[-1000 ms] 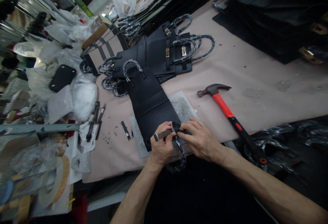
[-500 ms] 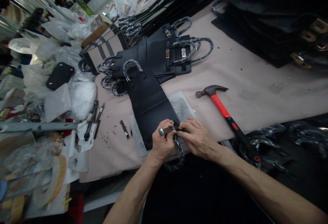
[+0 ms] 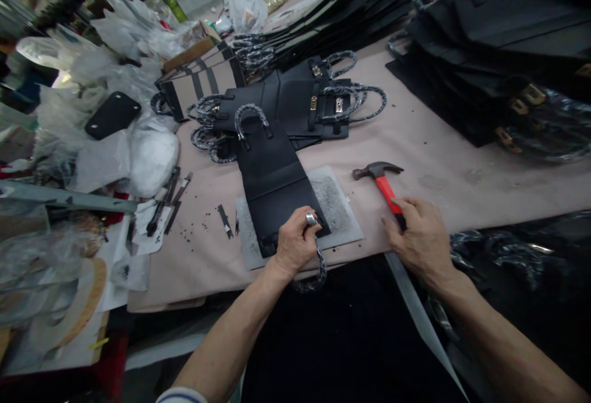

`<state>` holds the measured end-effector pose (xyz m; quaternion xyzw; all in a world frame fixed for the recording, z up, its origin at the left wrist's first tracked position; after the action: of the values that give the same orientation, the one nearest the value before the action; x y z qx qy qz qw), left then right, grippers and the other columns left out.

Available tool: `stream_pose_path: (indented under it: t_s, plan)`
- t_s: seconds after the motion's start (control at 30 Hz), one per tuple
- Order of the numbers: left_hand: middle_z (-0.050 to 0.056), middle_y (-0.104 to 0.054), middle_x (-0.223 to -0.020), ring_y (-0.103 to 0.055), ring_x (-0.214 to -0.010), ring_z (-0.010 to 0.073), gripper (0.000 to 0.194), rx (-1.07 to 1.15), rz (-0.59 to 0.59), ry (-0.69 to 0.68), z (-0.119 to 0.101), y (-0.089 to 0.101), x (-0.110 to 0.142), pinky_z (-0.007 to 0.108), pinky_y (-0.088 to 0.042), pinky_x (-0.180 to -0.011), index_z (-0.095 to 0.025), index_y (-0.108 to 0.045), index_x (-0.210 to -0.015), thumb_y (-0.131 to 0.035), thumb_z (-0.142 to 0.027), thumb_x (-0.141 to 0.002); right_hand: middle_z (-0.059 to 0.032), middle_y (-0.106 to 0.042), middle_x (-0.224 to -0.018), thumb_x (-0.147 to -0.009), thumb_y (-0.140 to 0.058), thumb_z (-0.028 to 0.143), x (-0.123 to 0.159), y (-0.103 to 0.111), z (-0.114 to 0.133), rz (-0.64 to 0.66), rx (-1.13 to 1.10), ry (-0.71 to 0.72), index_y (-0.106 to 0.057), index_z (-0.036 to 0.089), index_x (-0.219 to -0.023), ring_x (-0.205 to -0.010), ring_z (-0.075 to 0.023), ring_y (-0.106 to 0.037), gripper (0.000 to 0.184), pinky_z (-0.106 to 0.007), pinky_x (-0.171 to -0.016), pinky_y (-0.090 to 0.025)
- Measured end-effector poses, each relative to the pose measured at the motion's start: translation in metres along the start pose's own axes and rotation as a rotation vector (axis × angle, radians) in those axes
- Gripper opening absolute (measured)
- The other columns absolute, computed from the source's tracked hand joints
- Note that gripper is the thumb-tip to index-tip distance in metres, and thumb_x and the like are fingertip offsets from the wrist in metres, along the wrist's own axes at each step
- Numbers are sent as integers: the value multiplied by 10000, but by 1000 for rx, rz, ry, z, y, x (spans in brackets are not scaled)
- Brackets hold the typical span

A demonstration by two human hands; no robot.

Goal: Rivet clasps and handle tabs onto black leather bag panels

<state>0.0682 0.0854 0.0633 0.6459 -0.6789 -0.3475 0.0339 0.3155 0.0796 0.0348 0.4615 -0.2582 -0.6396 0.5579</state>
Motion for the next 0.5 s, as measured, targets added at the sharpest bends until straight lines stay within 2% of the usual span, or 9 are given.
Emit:
stream_pose_path:
  t_s: [0.1, 0.17, 0.23, 0.3, 0.37, 0.4, 0.5]
  plan:
    - [79, -688, -1051, -704, -994, 223, 168, 9, -24, 3, 2, 2, 1, 344, -587, -902, -198, -624, -1001, -601, -82, -882, -205, -597, -1082, -960, -545, 389, 3, -16, -32, 235, 185, -127, -590, 88, -1271, -983, -374, -590, 435, -480, -821, -503]
    - [84, -688, -1061, -701, -1009, 230, 180, 7, -27, -8, 2, 1, 2, 352, -585, -913, -195, -626, -1012, -601, -76, -879, -176, -606, -1034, -953, -536, 377, 3, -23, -45, 334, 171, -230, -603, 112, -1230, -916, -341, -606, 390, -435, -763, -490]
    - [90, -690, -1073, -696, -1037, 238, 202, -7, -18, -16, 3, 0, 3, 363, -582, -932, -194, -627, -1024, -598, -63, -874, -120, -609, -926, -888, -588, 328, 3, -28, -58, 377, -21, -428, -632, 150, -1091, -812, -286, -604, 273, -381, -696, -472]
    - [90, -690, -1075, -691, -1043, 242, 217, -17, -6, -13, 3, -2, 3, 366, -581, -935, -196, -627, -1022, -597, -51, -863, -55, -575, -787, -794, -648, 304, 9, -41, -65, 433, -414, -689, -608, 188, -915, -694, -230, -570, 172, -337, -616, -462]
    - [84, -687, -1055, -688, -1025, 241, 218, -8, 1, 4, 5, -2, 3, 362, -580, -920, -199, -622, -1000, -599, -44, -850, -14, -530, -704, -734, -671, 332, 15, -55, -52, 517, -780, -853, -556, 209, -815, -590, -181, -515, 187, -308, -535, -458]
    - [80, -684, -1043, -685, -1013, 241, 213, 3, 2, 14, 5, -2, 3, 358, -577, -911, -200, -619, -986, -599, -42, -845, -2, -512, -682, -723, -670, 363, 15, -56, -41, 557, -887, -877, -533, 214, -793, -545, -159, -480, 214, -294, -495, -448]
    - [70, -676, -1017, -677, -989, 239, 207, 45, 1, 36, 7, -1, 4, 348, -565, -893, -204, -613, -961, -594, -39, -837, 41, -442, -646, -762, -656, 488, 11, -41, -12, 582, -965, -842, -493, 225, -808, -454, -106, -374, 312, -242, -407, -368]
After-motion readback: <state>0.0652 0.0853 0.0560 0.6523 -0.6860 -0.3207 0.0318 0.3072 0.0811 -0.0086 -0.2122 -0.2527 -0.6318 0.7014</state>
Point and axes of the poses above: each hand's wrist, its own x-axis away from the middle knuckle, its own y-axis out of the back of the hand, z = x × y, the point moved 10 cm from there along -x, towards the middle knuckle
